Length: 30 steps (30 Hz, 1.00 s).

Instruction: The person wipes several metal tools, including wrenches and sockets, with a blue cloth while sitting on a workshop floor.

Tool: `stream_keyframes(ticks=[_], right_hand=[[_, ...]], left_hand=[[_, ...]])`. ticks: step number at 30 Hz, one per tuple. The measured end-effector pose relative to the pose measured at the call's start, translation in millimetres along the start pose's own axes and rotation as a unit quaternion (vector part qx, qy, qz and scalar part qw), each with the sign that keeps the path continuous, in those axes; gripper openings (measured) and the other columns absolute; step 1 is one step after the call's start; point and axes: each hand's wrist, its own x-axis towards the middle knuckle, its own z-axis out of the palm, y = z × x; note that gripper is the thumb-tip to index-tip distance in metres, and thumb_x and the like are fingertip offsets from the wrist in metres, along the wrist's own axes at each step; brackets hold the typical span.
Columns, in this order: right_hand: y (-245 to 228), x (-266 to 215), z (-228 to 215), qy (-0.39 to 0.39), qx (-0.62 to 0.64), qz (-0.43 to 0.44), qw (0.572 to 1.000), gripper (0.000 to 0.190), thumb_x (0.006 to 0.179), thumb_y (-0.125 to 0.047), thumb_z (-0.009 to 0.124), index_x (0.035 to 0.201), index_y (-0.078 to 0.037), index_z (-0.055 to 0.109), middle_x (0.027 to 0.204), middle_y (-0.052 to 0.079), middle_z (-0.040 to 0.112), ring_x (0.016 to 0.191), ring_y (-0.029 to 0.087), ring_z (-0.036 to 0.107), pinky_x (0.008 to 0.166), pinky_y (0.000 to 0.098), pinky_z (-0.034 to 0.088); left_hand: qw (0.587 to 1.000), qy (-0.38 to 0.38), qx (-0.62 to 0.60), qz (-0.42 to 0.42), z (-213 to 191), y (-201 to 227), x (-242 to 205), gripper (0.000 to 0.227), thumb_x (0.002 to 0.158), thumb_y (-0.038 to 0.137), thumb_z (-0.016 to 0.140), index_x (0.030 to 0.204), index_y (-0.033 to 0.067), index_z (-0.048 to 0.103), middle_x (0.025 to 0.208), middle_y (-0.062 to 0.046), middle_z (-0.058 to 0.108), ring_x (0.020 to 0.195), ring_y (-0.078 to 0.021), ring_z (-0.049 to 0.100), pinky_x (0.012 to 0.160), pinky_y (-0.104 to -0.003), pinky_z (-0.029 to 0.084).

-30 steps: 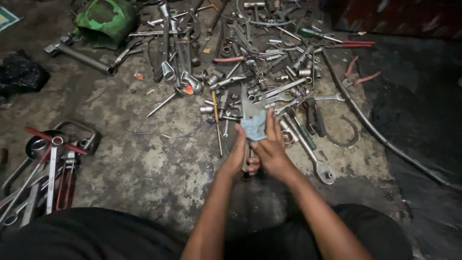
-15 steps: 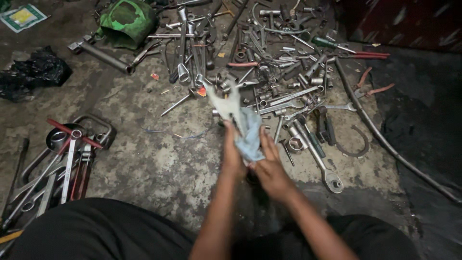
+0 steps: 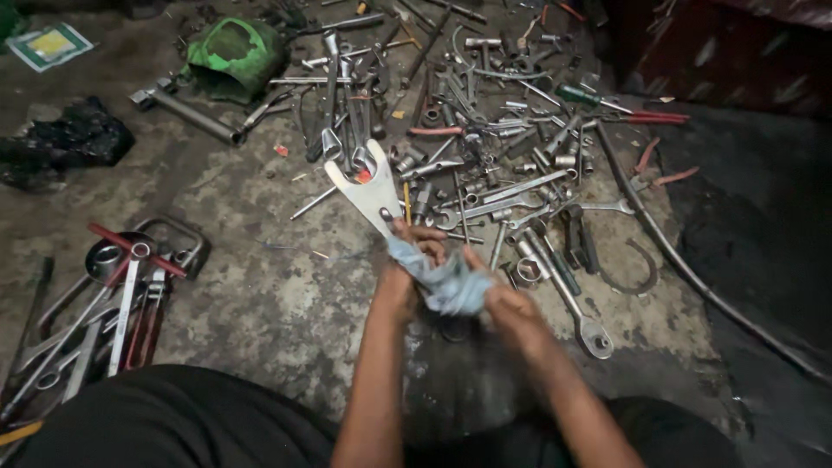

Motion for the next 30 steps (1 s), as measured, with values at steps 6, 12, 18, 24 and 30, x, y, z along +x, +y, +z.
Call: stream_keyframes(ticks=[6, 12, 18, 24, 30], right_hand=[[-22.3, 5.2, 0.1, 0.066, 0.200, -0.016, 0.977, 0.059, 0.105, -0.039, 0.046, 0.143, 0.005, 0.052, 0.145, 0.014, 0.061, 0.120, 0.025, 0.063, 0.103, 0.0445, 0.047], [-10.3, 9.9, -10.2, 0.089, 0.293, -0.017, 0.952, 0.057, 0.108, -0.047, 0.046, 0.135, 0.001, 0.061, 0.129, 0.017, 0.067, 0.103, 0.026, 0.065, 0.097, 0.0471, 0.049], [-27.5, 5.1, -3.6, 0.406, -0.173, -0.205, 0.874, 0.051, 0.098, -0.033, 0.072, 0.134, -0.004, 0.050, 0.131, 0.013, 0.041, 0.118, 0.026, 0.048, 0.101, 0.0453, 0.042], [-52.3, 0.5, 51.8, 0.210, -0.529, -0.356, 0.741, 0.066, 0.075, -0.019, 0.083, 0.131, -0.004, 0.053, 0.136, 0.019, 0.051, 0.132, 0.036, 0.047, 0.107, 0.0533, 0.038], [-44.8, 3.5, 65.7, 0.169, -0.539, -0.331, 0.756, 0.032, 0.082, -0.007, 0.077, 0.113, -0.008, 0.069, 0.127, 0.014, 0.062, 0.124, 0.036, 0.056, 0.106, 0.0468, 0.045]], left_hand=[[0.999, 0.012, 0.033, 0.009, 26.0, 12.5, -25.5, 0.063, 0.103, 0.057, 0.050, 0.099, -0.0017, 0.073, 0.078, -0.004, 0.065, 0.069, -0.0130, 0.061, 0.063, -0.028, 0.050], [0.999, 0.022, 0.017, 0.032, 29.7, 7.4, -23.3, 0.025, 0.087, 0.027, 0.077, 0.098, 0.0060, 0.071, 0.093, -0.003, 0.074, 0.086, -0.0133, 0.067, 0.078, -0.030, 0.054], [0.987, 0.061, 0.116, 0.096, 28.7, 3.5, -21.5, 0.021, 0.089, 0.021, 0.078, 0.099, 0.0032, 0.074, 0.090, -0.002, 0.069, 0.082, -0.0118, 0.060, 0.076, -0.031, 0.048], [0.979, 0.047, 0.187, 0.072, 39.2, 8.6, -21.6, 0.027, 0.093, 0.029, 0.071, 0.098, 0.0028, 0.074, 0.085, -0.003, 0.071, 0.078, -0.0131, 0.062, 0.071, -0.029, 0.051], [1.000, -0.027, 0.005, -0.008, 55.5, -5.1, -36.3, 0.084, 0.101, 0.071, 0.028, 0.118, -0.0002, 0.069, 0.097, -0.007, 0.067, 0.087, -0.0132, 0.064, 0.077, -0.026, 0.052]])
